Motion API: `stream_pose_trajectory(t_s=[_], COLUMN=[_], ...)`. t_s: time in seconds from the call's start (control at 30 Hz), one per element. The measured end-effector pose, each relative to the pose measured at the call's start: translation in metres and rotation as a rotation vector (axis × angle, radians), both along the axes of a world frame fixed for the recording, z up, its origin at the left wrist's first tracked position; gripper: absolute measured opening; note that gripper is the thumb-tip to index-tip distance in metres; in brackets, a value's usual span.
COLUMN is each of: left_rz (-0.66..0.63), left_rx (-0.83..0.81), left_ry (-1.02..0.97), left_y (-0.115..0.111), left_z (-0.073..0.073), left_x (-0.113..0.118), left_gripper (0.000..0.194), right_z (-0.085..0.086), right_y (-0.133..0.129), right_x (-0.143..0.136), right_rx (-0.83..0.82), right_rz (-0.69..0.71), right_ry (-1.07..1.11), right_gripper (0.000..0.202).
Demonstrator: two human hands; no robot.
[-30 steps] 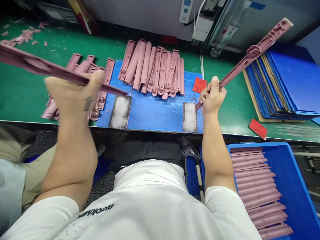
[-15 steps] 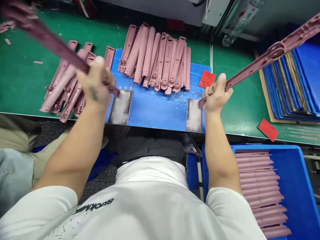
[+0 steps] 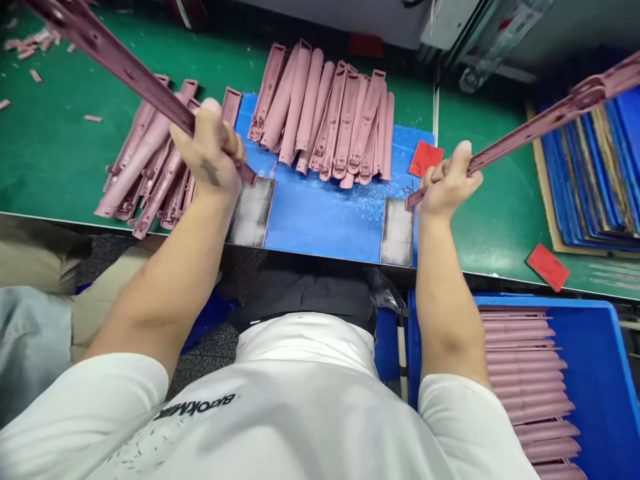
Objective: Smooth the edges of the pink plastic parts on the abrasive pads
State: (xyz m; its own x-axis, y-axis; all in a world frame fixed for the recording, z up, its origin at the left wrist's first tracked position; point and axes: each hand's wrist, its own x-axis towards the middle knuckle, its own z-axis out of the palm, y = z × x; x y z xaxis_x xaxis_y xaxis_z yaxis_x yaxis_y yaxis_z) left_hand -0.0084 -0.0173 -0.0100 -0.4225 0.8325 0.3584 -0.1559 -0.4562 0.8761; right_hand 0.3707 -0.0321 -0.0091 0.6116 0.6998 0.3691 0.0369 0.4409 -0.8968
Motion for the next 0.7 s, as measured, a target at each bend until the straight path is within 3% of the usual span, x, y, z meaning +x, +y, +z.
stream_pose_trajectory(t_s=[0.13, 0.3, 0.4, 0.57, 0.7], left_rz=[-0.048, 0.027, -0.071, -0.008, -0.119], left_rx=[-0.052, 0.056, -0.048, -0.194, -0.382], left_ry=[0.035, 0.004, 0.072, 0.091, 0.091], left_y=[-0.007, -0.010, -0.011, 0.018, 0.043], left_z=[0.002, 0.011, 0.013, 0.007, 0.003], left_x=[-0.002, 0.005, 0.009, 0.007, -0.005], left_gripper=[0.085, 0.081, 0.079, 0.070, 0.067], right_z=[0.004, 0.005, 0.003, 0.006, 0.015], right_y=[-0.005, -0.007, -0.010, 0.010, 0.029], right_x=[-0.010, -0.004, 0.003, -0.001, -0.011], right_rx=[-0.050, -0.093, -0.182, -0.252, -0.472], right_rz=[0.092, 0.110, 0.186, 0.213, 0.197], right_ry=[-0.079, -0.130, -0.136, -0.082, 0.000], right_gripper=[0.083, 0.079, 0.080, 0.081, 0.075])
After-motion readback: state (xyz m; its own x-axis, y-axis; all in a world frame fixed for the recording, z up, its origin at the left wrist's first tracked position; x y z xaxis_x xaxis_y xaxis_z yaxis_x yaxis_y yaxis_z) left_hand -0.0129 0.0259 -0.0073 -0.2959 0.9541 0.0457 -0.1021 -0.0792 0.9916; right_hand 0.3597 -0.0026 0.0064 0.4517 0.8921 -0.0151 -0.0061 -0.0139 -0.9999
